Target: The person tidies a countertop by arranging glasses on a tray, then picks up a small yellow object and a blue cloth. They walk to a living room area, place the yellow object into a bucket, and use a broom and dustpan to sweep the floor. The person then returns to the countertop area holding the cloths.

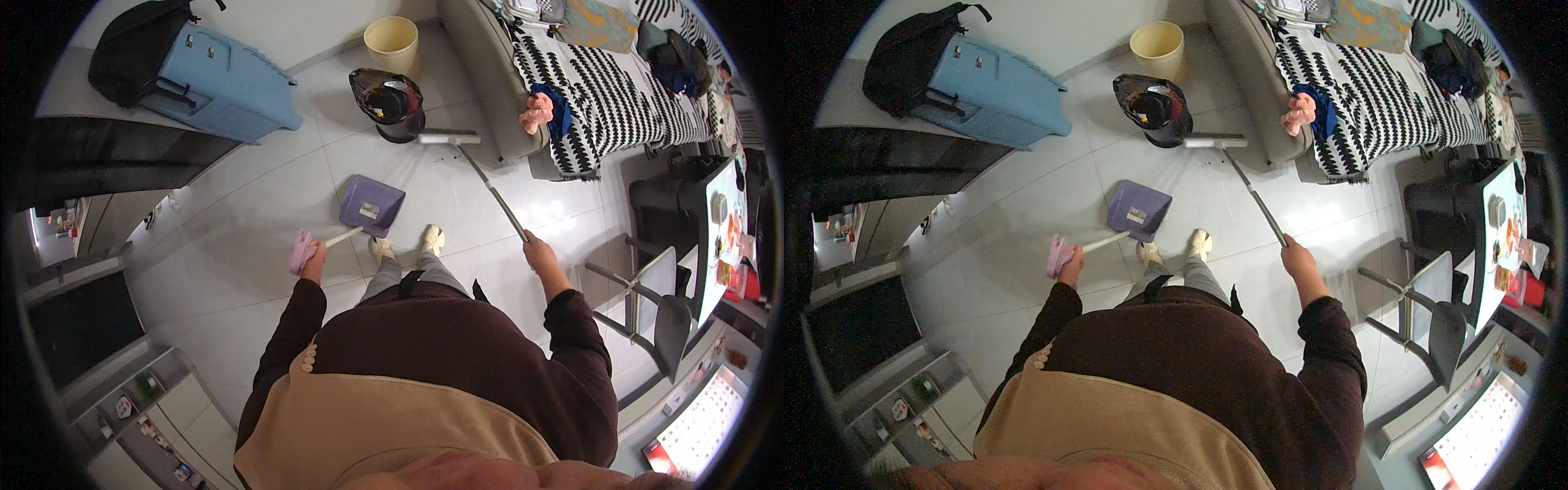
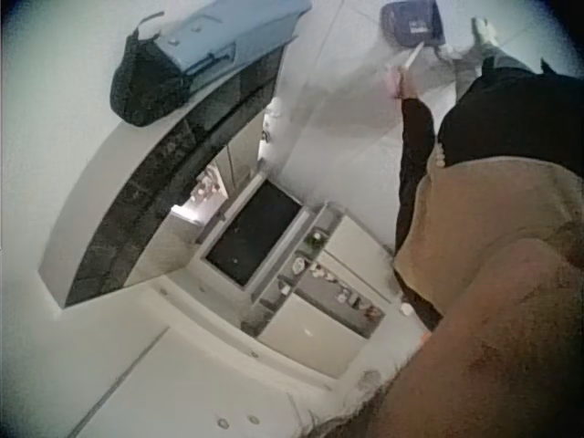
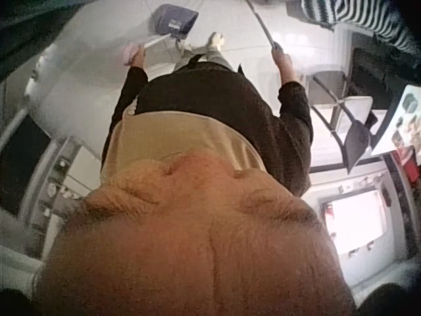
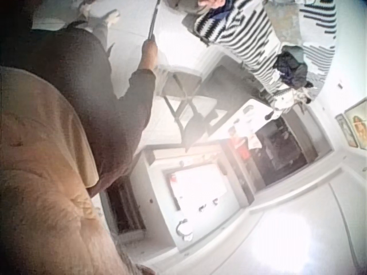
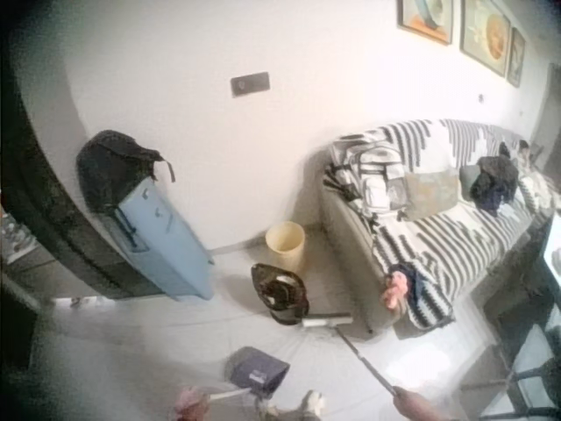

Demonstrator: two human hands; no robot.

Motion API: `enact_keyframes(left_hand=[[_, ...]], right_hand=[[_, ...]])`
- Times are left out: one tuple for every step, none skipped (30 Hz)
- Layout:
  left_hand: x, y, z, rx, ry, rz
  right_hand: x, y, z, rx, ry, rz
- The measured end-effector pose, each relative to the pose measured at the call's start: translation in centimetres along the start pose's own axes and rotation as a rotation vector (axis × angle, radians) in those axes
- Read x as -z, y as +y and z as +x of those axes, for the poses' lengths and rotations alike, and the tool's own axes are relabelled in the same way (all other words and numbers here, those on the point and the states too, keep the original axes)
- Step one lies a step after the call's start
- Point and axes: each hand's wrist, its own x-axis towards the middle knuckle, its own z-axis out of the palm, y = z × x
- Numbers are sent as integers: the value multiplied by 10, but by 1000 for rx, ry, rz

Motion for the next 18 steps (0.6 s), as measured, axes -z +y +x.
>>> enact_keyframes(left_hand=[[-7, 7, 11, -72, -61, 122], [-13, 14, 20, -89, -140, 245], [-21, 18, 24, -168, -110, 154], [-31, 23, 26, -191, -95, 64], [-40, 28, 29, -172, -86, -49], [-47, 33, 33, -273, -76, 64], [-53, 39, 38, -334, -73, 155], [-57, 46, 43, -420, -70, 210], [-62, 52, 48, -409, -89, 276], [-67, 57, 53, -423, -109, 305], [-71, 62, 56, -374, -155, 309], [-75, 66, 59, -397, -132, 313], [-78, 69, 61, -356, -135, 292], [-81, 72, 64, -316, -137, 269], [-82, 73, 66, -333, -134, 238], [-83, 74, 68, -351, -130, 208], [-84, 73, 70, -354, -121, 178], [-83, 73, 73, -360, -120, 199]], right_hand=[[-5, -5, 4, -61, -19, 72], [-8, -10, 10, -82, -39, 75], [-11, -15, 14, -54, -33, 95], [-14, -20, 18, -44, -32, 100], [-18, -25, 21, -57, -41, 92], [-22, -31, 23, -49, -65, 152], [-25, -34, 24, -64, -99, 201], [-31, -41, 25, -25, -106, 229], [-38, -45, 23, -17, -102, 258], [-46, -50, 22, -7, -118, 254], [-53, -54, 19, -14, -135, 242], [-61, -56, 14, -19, -170, 310], [-69, -60, 8, -28, -186, 349], [-75, -61, 2, -29, -213, 372], [-81, -63, -5, -37, -239, 390], [-85, -66, -13, -20, -286, 388], [-86, -68, -21, 2, -330, 381], [-88, -71, -29, 28, -352, 358]])
